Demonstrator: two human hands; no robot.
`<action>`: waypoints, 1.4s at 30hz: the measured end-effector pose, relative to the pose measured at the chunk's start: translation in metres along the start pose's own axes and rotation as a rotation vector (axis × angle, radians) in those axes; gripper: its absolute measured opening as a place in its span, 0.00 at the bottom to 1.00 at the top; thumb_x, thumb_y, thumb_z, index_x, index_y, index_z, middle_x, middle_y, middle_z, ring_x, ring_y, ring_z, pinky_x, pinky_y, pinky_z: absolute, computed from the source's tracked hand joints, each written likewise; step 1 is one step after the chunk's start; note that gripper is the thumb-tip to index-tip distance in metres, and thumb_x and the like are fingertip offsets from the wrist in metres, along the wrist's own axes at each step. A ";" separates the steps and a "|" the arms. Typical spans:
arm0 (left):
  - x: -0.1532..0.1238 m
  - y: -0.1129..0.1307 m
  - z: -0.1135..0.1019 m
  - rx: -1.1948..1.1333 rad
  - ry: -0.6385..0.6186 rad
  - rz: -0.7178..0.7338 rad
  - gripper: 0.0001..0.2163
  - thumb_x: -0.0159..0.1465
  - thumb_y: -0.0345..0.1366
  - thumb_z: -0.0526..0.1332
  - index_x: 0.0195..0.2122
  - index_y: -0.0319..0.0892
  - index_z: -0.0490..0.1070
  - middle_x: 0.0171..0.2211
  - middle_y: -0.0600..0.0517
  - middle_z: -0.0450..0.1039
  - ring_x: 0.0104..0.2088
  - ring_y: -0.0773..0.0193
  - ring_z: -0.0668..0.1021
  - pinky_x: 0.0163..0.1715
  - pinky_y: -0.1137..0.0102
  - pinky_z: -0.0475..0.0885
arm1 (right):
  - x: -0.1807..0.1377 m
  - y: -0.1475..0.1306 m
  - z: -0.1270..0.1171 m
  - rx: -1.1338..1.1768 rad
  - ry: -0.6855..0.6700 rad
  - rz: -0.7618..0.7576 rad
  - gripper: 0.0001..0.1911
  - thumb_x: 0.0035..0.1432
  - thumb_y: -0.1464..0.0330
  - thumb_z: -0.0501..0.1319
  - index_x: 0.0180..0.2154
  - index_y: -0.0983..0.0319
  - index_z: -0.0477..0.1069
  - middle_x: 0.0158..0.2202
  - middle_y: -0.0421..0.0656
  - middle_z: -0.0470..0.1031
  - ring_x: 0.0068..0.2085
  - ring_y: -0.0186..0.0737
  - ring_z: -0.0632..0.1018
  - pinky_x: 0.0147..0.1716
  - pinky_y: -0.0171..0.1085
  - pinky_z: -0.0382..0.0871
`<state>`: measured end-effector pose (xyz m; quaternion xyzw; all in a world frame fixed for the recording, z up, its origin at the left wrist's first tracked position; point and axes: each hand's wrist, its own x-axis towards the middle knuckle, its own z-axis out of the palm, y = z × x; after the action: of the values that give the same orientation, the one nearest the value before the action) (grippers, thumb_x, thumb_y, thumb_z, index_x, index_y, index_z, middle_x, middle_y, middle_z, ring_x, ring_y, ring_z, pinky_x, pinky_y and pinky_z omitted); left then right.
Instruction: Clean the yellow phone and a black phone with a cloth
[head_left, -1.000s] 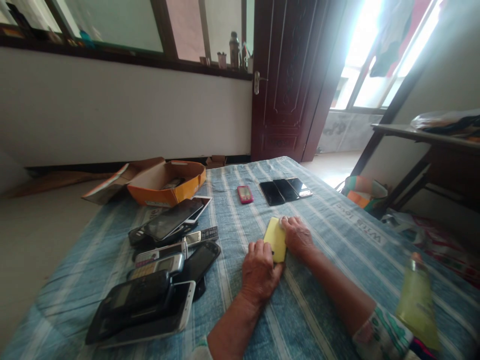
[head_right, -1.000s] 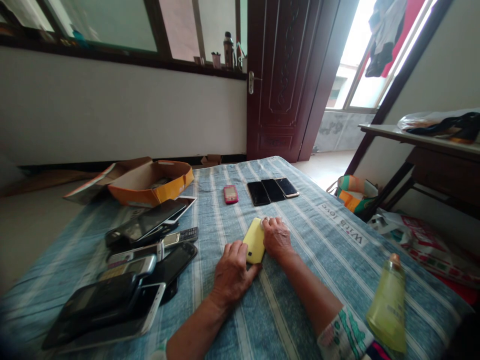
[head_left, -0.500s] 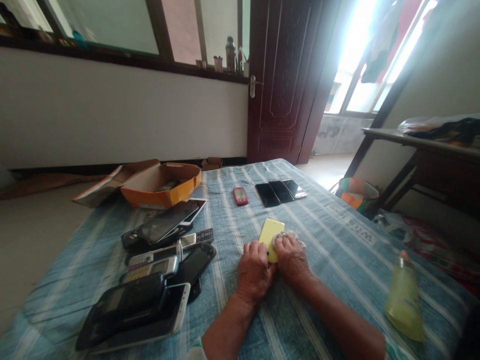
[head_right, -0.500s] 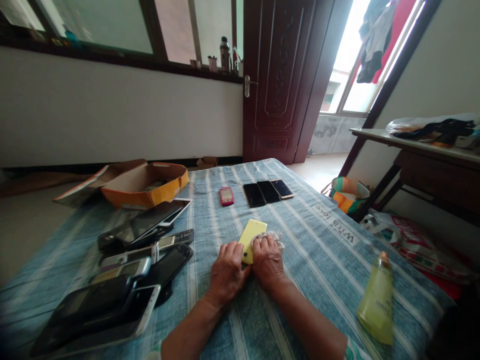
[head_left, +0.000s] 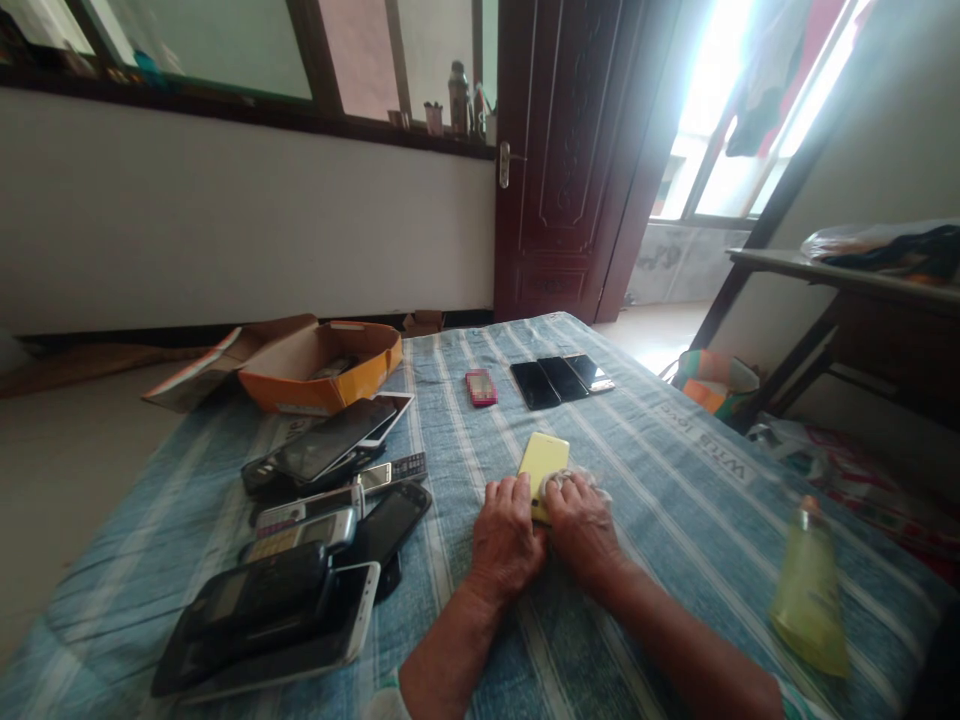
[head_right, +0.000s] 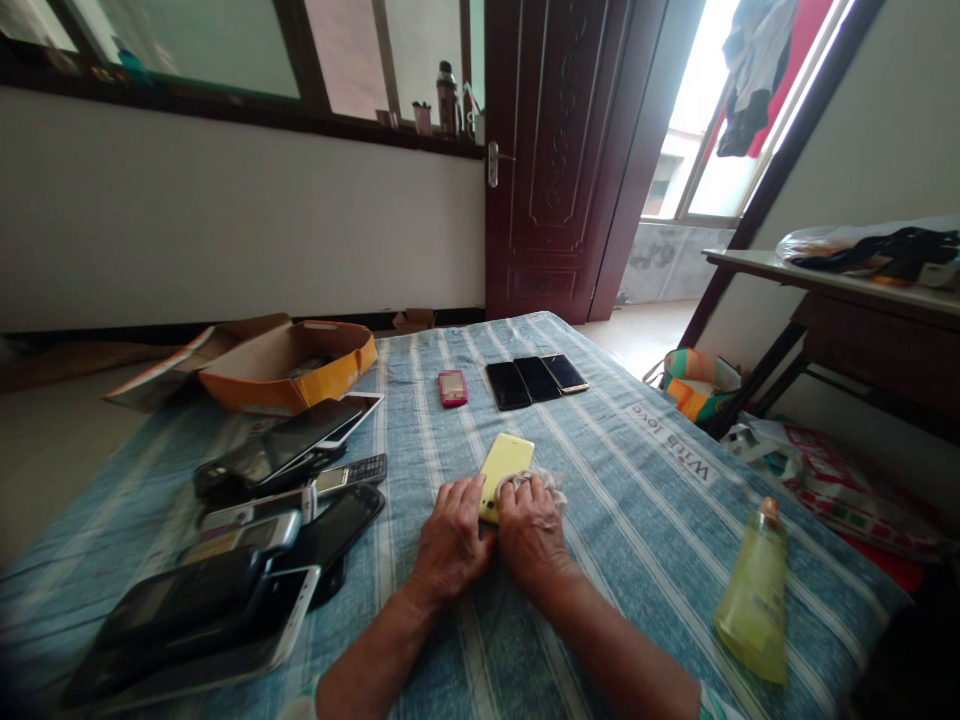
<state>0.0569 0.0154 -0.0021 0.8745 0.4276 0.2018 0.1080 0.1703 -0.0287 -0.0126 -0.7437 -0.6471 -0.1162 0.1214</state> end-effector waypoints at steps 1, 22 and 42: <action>0.000 0.000 0.000 0.004 -0.003 -0.002 0.22 0.55 0.27 0.57 0.53 0.32 0.65 0.45 0.42 0.70 0.47 0.50 0.69 0.50 0.60 0.67 | -0.007 -0.001 0.003 -0.005 0.021 -0.023 0.10 0.60 0.76 0.55 0.42 0.66 0.72 0.39 0.53 0.76 0.46 0.52 0.74 0.45 0.46 0.67; 0.001 -0.002 0.004 0.036 0.015 -0.001 0.16 0.59 0.26 0.53 0.49 0.35 0.68 0.43 0.43 0.71 0.44 0.52 0.70 0.48 0.61 0.68 | -0.050 -0.005 0.016 -0.049 0.240 -0.205 0.14 0.62 0.76 0.52 0.46 0.67 0.72 0.47 0.57 0.75 0.53 0.56 0.72 0.50 0.52 0.67; -0.001 -0.003 0.003 0.003 0.036 -0.007 0.24 0.56 0.22 0.51 0.54 0.36 0.65 0.44 0.43 0.72 0.45 0.53 0.71 0.48 0.60 0.69 | 0.066 0.024 0.003 0.221 -0.115 -0.065 0.13 0.62 0.76 0.52 0.41 0.63 0.74 0.48 0.48 0.74 0.54 0.43 0.69 0.51 0.38 0.62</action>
<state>0.0557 0.0163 -0.0058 0.8695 0.4327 0.2166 0.0995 0.2031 0.0308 0.0054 -0.7100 -0.6855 -0.0050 0.1614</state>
